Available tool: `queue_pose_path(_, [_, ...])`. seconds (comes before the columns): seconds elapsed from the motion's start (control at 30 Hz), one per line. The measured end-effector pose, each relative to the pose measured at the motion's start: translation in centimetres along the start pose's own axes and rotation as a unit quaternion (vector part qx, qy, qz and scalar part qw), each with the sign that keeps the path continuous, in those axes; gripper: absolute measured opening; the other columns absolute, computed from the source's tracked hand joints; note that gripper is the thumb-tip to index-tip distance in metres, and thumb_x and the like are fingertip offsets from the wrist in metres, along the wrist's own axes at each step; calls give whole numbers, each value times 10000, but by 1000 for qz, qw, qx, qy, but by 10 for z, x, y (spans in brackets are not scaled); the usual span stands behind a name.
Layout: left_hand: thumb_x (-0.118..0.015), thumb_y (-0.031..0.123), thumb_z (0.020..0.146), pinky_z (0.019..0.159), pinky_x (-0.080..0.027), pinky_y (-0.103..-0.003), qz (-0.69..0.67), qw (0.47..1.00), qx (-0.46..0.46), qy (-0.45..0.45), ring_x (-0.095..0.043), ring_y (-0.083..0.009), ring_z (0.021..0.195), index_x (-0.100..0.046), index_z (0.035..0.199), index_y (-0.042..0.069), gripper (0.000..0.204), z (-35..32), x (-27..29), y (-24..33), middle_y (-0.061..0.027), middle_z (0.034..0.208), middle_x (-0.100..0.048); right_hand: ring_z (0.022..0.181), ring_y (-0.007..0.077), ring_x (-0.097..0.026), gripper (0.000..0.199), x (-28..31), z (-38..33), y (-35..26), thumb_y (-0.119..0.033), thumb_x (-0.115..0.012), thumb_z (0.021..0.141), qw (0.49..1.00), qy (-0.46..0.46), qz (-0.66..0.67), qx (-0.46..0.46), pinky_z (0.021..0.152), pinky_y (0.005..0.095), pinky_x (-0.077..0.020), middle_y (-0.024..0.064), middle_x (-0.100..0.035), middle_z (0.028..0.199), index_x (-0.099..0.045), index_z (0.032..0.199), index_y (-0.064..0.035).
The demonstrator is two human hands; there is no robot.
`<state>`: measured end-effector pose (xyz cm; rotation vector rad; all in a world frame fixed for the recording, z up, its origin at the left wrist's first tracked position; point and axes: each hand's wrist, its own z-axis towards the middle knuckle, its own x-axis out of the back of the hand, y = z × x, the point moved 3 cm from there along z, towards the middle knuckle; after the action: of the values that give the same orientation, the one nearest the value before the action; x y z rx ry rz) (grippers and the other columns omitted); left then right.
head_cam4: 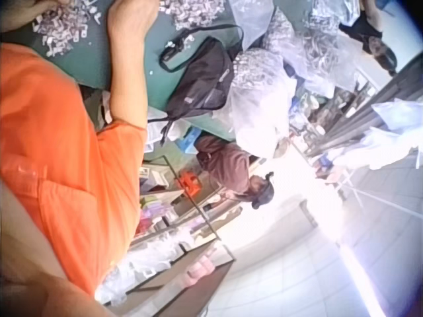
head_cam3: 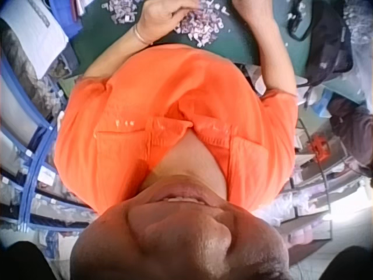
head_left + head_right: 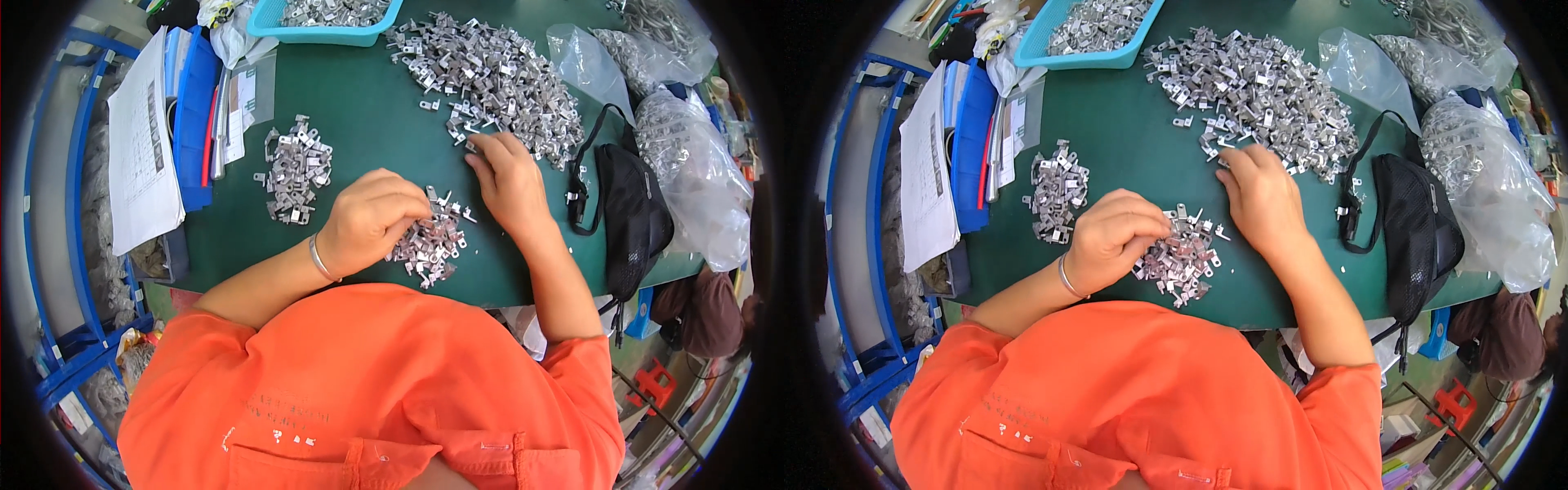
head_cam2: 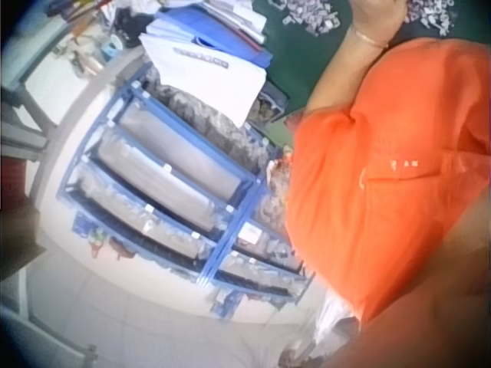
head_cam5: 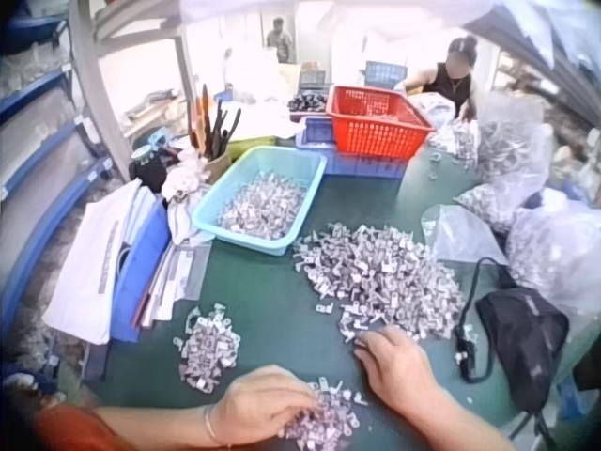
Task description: The person sits at a green workbench and repeatedly picks up small metal brackets and screws from a large pile. They insert the screws into the brackets by hand and place the assembled units into a separate pile. The person continues this repetitive assembly process throughout the video.
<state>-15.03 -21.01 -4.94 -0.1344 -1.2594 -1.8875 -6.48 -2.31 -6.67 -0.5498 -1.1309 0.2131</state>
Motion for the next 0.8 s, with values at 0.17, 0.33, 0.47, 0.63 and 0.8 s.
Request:
queue_pose_path(0.17, [-700,-144,681,684,-526,-310,-23,993,87,74,-653,-237,795,-657,832,27,233,-7,3,-1,-87,869,-668,866,320,-610,182,-1,0,8,-77,-656,837,1000,9,-29,-8,734,387,-510,129,-620,919,-653,1014,-37])
queue_pose_path(0.33, [-692,-155,674,673,-531,-321,8,994,-70,80,-653,-253,797,-649,847,32,258,-2,4,2,-89,894,-652,762,126,-642,190,-2,-29,-28,-113,-575,955,813,-189,476,-276,658,251,-511,62,-680,882,-631,1092,7])
queue_pose_path(0.47, [-712,-134,669,673,-529,-320,-6,992,-105,69,-649,-255,794,-648,848,25,248,7,2,8,-87,893,-645,796,88,-634,178,-2,-42,-41,-78,-561,962,761,-154,580,-248,674,217,-516,46,-675,897,-629,1092,22])
queue_pose_path(0.63, [-744,-85,662,682,-525,-323,-68,996,-51,24,-636,-253,794,-654,838,14,221,1,-5,7,-99,885,-642,798,192,-657,166,4,-38,-41,11,-676,827,934,-41,355,-11,680,283,-525,89,-680,887,-658,988,-22])
queue_pose_path(0.8, [-729,-89,629,728,-506,-353,-37,995,-52,-77,-618,-257,820,-670,832,33,244,-14,-6,-1,-70,885,-642,811,304,-617,173,14,-20,-22,49,-680,747,988,-5,135,80,712,373,-506,120,-638,857,-655,902,-25])
